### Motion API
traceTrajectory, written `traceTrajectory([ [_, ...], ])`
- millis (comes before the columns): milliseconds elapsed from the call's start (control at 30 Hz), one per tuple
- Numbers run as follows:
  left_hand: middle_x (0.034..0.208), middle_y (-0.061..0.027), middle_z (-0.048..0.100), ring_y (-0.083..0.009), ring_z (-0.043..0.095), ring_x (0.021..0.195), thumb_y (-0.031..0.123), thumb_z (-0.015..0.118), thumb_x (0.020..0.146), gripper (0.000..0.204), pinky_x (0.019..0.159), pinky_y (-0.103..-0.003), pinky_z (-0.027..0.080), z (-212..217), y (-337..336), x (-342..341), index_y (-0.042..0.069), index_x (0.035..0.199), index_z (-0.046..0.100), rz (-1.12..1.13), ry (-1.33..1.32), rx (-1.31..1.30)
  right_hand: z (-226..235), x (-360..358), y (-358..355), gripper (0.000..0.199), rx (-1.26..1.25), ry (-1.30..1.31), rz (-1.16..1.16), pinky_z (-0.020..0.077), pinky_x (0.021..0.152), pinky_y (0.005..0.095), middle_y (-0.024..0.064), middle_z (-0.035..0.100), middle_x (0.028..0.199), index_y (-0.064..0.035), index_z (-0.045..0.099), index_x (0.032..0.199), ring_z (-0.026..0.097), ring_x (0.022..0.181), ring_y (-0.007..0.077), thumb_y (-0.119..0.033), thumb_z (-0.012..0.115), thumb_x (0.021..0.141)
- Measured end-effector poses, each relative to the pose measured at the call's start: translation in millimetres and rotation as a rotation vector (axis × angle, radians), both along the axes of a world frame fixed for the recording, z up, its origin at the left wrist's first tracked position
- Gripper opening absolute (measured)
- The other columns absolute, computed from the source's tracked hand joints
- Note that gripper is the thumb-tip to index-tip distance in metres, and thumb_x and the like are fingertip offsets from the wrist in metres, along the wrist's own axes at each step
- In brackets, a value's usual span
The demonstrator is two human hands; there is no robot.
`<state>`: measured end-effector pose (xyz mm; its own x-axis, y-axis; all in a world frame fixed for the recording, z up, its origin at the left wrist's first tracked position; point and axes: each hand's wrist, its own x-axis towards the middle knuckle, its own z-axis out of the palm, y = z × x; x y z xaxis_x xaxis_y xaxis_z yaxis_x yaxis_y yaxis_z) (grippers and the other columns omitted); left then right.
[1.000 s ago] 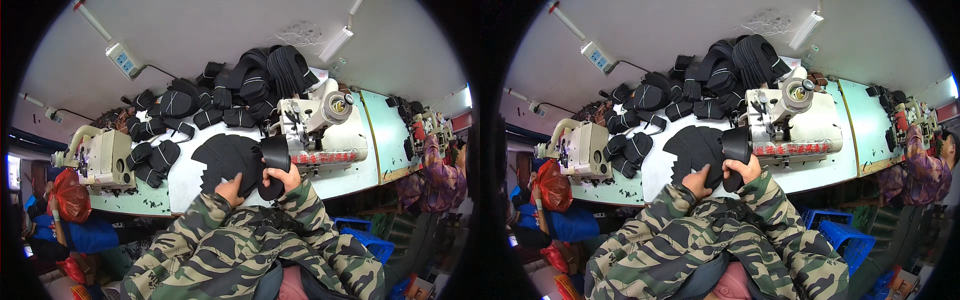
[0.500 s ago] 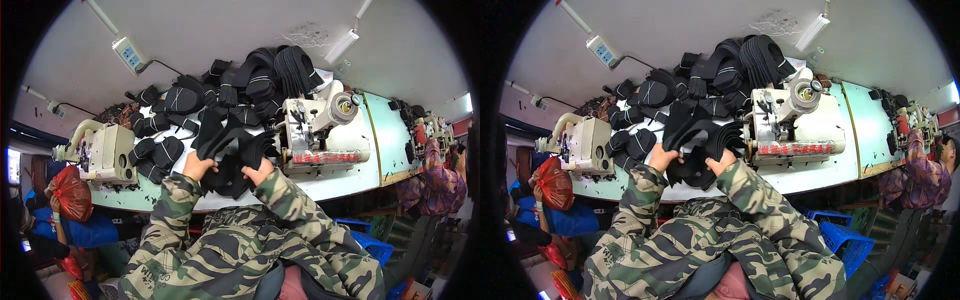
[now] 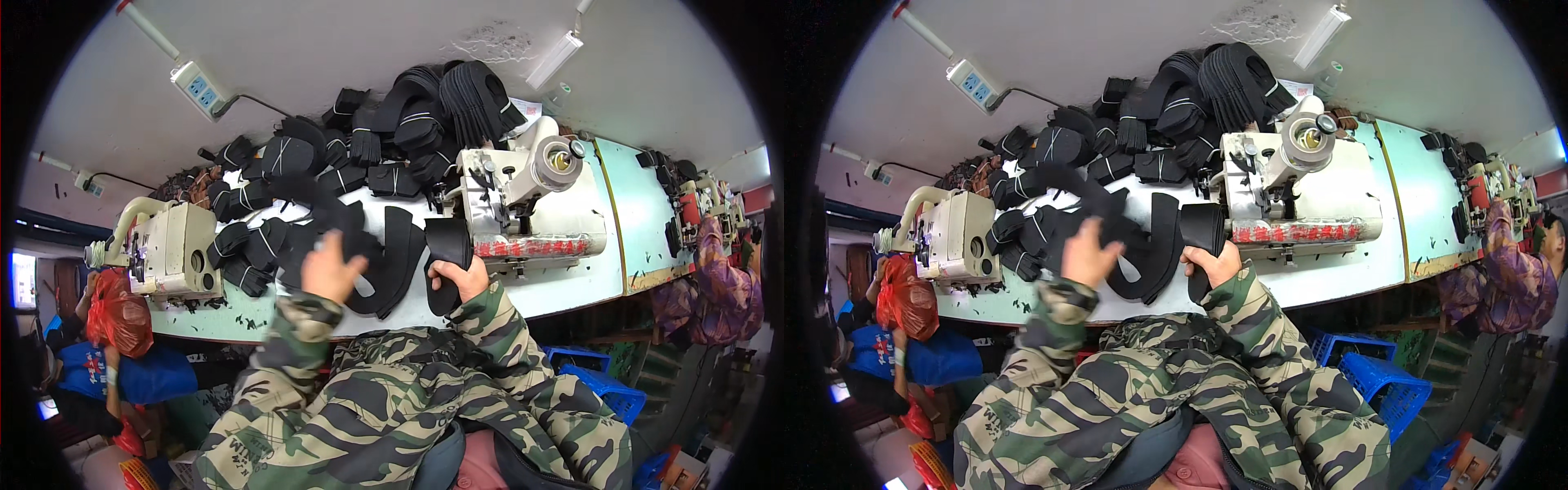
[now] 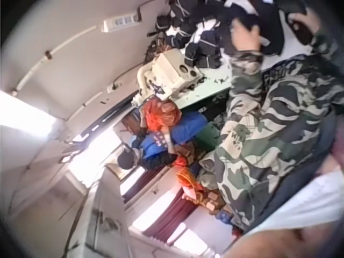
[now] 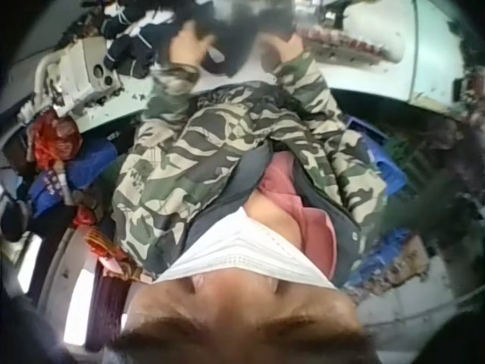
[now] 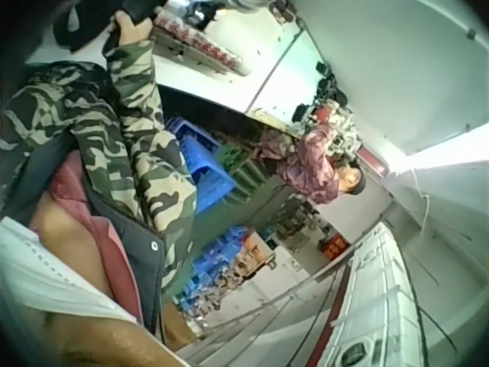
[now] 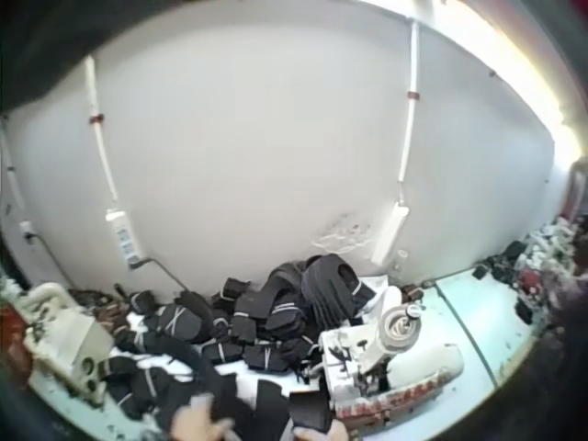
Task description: Sewing black fabric components using an industrial sewing machine at a manual assembly station.
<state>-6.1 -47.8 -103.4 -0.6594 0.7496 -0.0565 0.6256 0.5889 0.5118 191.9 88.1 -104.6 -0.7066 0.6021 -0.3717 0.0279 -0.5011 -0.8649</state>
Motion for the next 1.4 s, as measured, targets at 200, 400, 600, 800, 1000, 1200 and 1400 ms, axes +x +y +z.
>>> traceTrajectory([
  [200,0.086,-0.0168,0.055,-0.0326,0.058,0.081,0.017,0.07,0.058,0.08,0.066,-0.041,0.048,-84.1,7.1,71.6,0.002,0.126,0.03,-0.304,0.044,-0.332,7.8,10.7,6.4,0.014,0.023,0.066,-0.034,0.045,0.052,0.0256,0.0091,0.06,0.067,0.0039,0.058,0.077,0.056,0.053,0.0143,-0.01,0.06,0.076],
  [400,0.096,-0.0233,0.058,-0.039,0.056,0.09,0.013,0.067,0.06,0.068,0.078,-0.041,0.046,-79.7,5.7,35.7,0.004,0.122,0.039,-0.035,-0.213,-0.257,-4.2,7.5,2.6,0.013,0.085,0.058,-0.046,0.0447,0.05,0.0256,0.0082,0.06,0.068,0.004,0.059,0.079,0.056,0.053,0.0139,-0.009,0.06,0.076],
  [600,0.094,-0.0216,0.06,-0.0358,0.058,0.091,0.014,0.067,0.057,0.05,0.08,-0.037,0.045,-89.0,-6.2,6.4,0.002,0.105,0.056,-0.019,-0.26,-0.029,-54.1,-20.8,-16.4,0.024,0.189,-0.21,0.015,0.0451,0.05,0.0274,0.0071,0.059,0.07,0.0033,0.054,0.091,0.055,0.053,0.0141,-0.011,0.062,0.074],
  [800,0.079,-0.0085,0.062,-0.0162,0.059,0.066,0.001,0.058,0.063,0.027,0.062,-0.027,0.047,-61.5,-11.8,-30.9,-0.007,0.089,0.059,0.324,-0.989,0.507,-74.9,-40.1,-35.3,0.043,0.182,-0.284,0.006,0.0469,0.053,0.0281,0.0094,0.059,0.075,0.0032,0.052,0.098,0.057,0.056,0.0157,-0.031,0.066,0.075],
  [1000,0.083,-0.0062,0.061,-0.0139,0.057,0.07,0.002,0.059,0.065,0.027,0.066,-0.026,0.046,-37.0,-9.2,4.2,-0.005,0.091,0.058,0.265,-0.895,0.57,-35.0,-64.8,-42.3,0.043,0.074,-0.093,0.051,0.0453,0.076,0.0304,0.009,0.06,0.091,0.001,0.055,0.102,0.057,0.084,0.0186,-0.032,0.066,0.076],
  [1200,0.083,-0.0106,0.062,-0.0149,0.058,0.075,0.006,0.065,0.064,0.031,0.071,-0.026,0.046,-39.9,-9.0,22.7,-0.006,0.092,0.057,0.066,-0.863,0.463,-62.9,-65.5,-38.5,0.045,0.417,-0.028,-0.014,0.0442,0.081,0.031,0.0115,0.059,0.098,0.0018,0.052,0.106,0.056,0.09,0.021,-0.011,0.069,0.066],
  [1400,0.062,-0.0131,0.06,-0.021,0.059,0.055,0.004,0.056,0.066,0.009,0.058,-0.03,0.048,-10.2,-16.8,-24.9,-0.005,0.064,0.056,0.248,-1.046,0.641,-26.6,-39.5,-12.1,0.035,0.239,-0.024,0.166,0.0486,0.074,0.0297,0.0154,0.061,0.087,0.0072,0.054,0.099,0.061,0.078,0.0235,0.003,0.059,0.065],
])
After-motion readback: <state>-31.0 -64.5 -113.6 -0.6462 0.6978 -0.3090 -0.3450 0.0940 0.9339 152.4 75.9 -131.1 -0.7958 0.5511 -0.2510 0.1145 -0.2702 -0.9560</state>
